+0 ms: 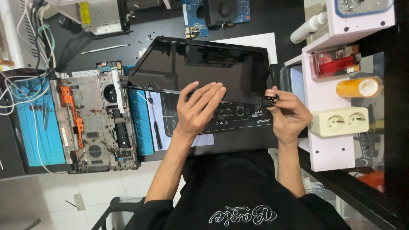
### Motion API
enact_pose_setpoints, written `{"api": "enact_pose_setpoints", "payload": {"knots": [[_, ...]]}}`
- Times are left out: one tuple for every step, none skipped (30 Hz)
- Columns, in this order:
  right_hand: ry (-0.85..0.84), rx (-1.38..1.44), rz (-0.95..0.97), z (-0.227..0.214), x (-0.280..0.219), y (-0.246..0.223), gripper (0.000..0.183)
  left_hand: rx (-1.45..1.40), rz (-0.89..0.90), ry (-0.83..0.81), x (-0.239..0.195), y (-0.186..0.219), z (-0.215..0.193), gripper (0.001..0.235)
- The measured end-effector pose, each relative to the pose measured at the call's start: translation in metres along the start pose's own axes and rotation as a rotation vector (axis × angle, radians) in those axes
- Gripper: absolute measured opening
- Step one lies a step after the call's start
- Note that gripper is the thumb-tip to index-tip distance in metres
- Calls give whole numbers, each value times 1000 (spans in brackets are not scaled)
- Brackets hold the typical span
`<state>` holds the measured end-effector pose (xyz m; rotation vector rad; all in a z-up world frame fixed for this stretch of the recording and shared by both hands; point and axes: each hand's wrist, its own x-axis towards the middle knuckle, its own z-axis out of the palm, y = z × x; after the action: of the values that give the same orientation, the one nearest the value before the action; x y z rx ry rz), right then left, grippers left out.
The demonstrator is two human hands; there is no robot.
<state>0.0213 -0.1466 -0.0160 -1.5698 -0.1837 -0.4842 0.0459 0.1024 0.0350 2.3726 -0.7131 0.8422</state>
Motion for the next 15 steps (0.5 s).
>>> {"api": "enact_pose_setpoints", "payload": {"knots": [[0, -4, 2, 1, 0, -1, 19, -4, -2, 0, -1, -1, 1, 20], [-4, -9, 11, 1, 1, -3, 19, -5, 3, -1, -1, -1, 2, 19], [-8, -15, 19, 2, 1, -4, 18, -6, 8, -2, -1, -2, 2, 18], [-6, -20, 19, 2, 1, -4, 18, -11, 9, -1, -1, -2, 3, 18], [-8, -27, 23, 2, 2, -4, 18, -11, 1, 3, -1, -2, 3, 18], [-10, -33, 26, 2, 3, -4, 18, -10, -6, 8, 0, -2, 4, 18], [-9, -36, 25, 1, 3, -4, 18, -14, -5, 9, 1, -2, 4, 18], [-11, -24, 29, 0, 3, -3, 18, -9, -7, 5, 1, -2, 4, 18], [-14, -11, 32, 0, 3, -3, 17, -4, -9, 1, 1, -2, 3, 18], [-14, -12, 32, -1, 3, -4, 17, -5, -10, 1, 2, -3, 3, 18], [-34, -14, 35, -3, 3, -6, 18, -7, 2, 7, 2, -3, 3, 17], [-55, -15, 41, -4, 3, -8, 18, -10, 12, 11, 1, -3, 3, 15], [-57, -17, 45, -6, 2, -8, 18, -11, 8, 10, -1, -2, 3, 15], [-60, 63, 57, -6, 2, -8, 19, -13, 17, 5, -3, -3, 3, 15], [-63, 142, 69, -6, 1, -9, 21, -14, 25, 1, -5, -3, 4, 15]]}}
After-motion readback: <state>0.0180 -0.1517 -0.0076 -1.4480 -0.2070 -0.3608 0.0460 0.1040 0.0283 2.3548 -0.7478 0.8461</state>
